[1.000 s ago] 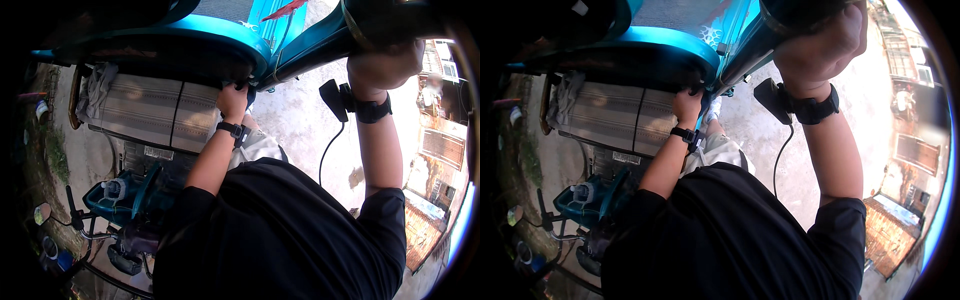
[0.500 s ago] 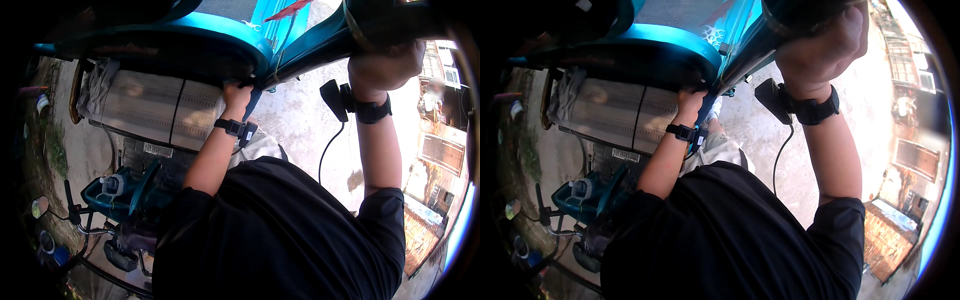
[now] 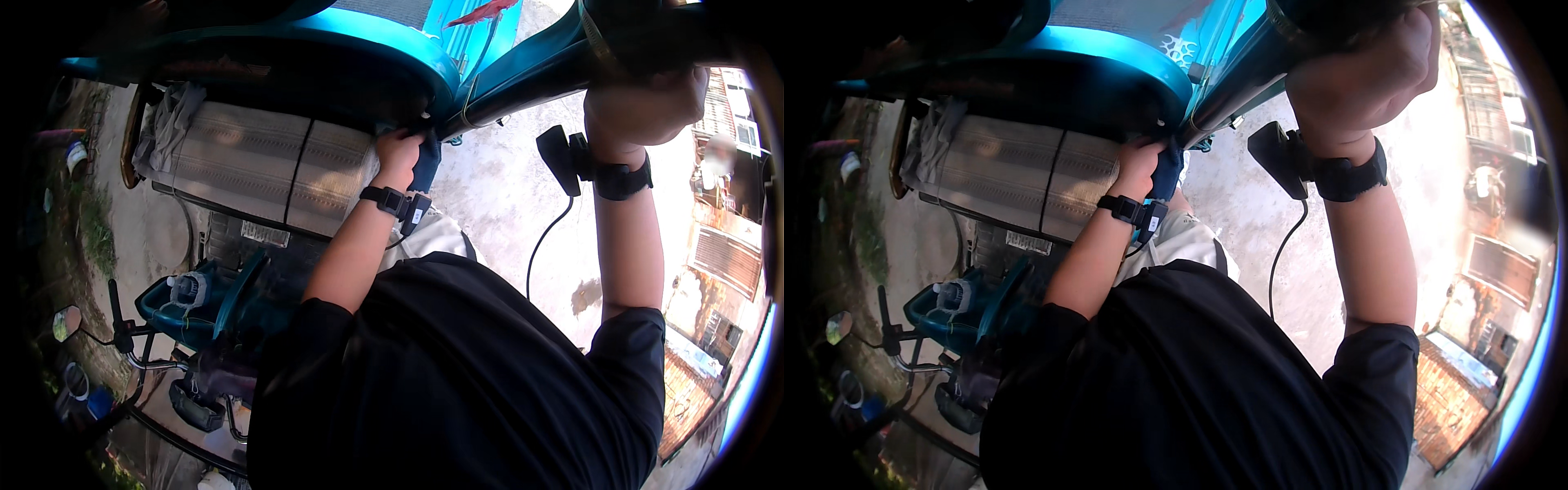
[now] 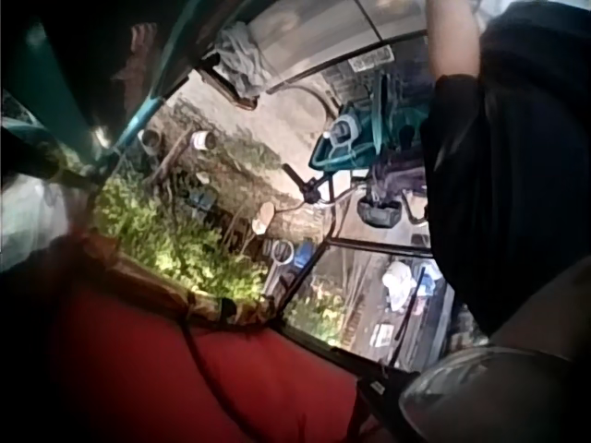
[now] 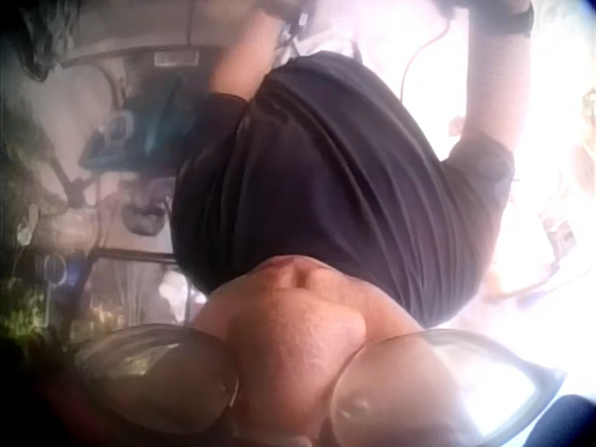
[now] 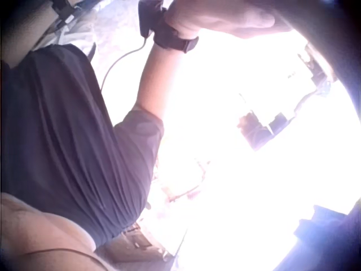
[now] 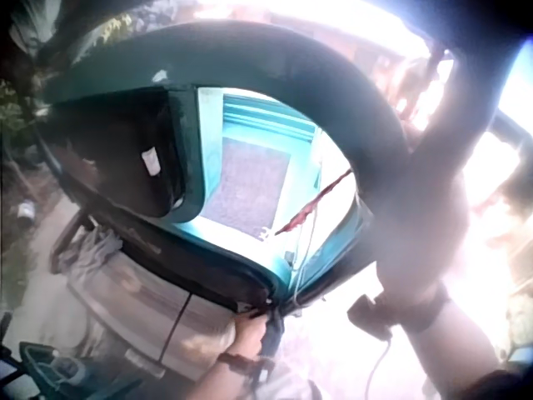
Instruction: The person wipes the exterior surfaces of a teal three-wheeled cargo vehicle using a cloth. The person uses the cloth to rub different parts of the vehicle frame and bodywork, moving around the side and rear of the vehicle.
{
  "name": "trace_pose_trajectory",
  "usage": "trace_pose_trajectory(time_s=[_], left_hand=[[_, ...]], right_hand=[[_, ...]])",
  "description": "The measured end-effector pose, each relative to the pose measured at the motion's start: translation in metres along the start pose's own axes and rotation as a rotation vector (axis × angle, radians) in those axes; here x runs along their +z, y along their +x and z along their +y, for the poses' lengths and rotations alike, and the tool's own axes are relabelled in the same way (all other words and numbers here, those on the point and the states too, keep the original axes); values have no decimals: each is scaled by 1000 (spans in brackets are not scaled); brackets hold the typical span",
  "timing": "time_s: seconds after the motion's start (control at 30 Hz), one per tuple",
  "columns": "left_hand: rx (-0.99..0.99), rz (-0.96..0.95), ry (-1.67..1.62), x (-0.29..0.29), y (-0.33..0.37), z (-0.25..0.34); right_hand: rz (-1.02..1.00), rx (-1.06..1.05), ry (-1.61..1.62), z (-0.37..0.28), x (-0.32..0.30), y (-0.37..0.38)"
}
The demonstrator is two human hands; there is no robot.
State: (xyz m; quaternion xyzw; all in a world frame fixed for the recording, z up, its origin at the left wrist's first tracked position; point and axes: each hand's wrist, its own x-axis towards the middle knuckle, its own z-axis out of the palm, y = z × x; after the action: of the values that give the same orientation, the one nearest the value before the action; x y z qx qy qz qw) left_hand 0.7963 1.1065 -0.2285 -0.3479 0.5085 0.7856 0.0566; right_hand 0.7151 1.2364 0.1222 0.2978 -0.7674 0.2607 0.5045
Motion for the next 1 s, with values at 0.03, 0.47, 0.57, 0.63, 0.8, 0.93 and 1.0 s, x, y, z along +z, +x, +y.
trace_pose_trajectory(time_s=[0.03,0.47,0.57,0.63,0.8,0.93,1.0], left_hand=[[72,18,144,-1,5,-4],[377,272,866,14,34,-11],[464,219,687,12,14,-10],[452,189,718,16,-6,10],[561,34,515,17,-58,75],[510,-226,43,8,-96,134],[699,-205,-34,-9,-110,157]], right_hand=[[-1,-1,3,-1,0,-1],[2,-13,25,-1,3,1],[0,-12,24,-1,2,1],[-2,-10,18,0,1,1],[-8,-14,20,-1,0,0],[-8,-17,25,0,-2,1],[-13,-12,22,1,-1,1]])
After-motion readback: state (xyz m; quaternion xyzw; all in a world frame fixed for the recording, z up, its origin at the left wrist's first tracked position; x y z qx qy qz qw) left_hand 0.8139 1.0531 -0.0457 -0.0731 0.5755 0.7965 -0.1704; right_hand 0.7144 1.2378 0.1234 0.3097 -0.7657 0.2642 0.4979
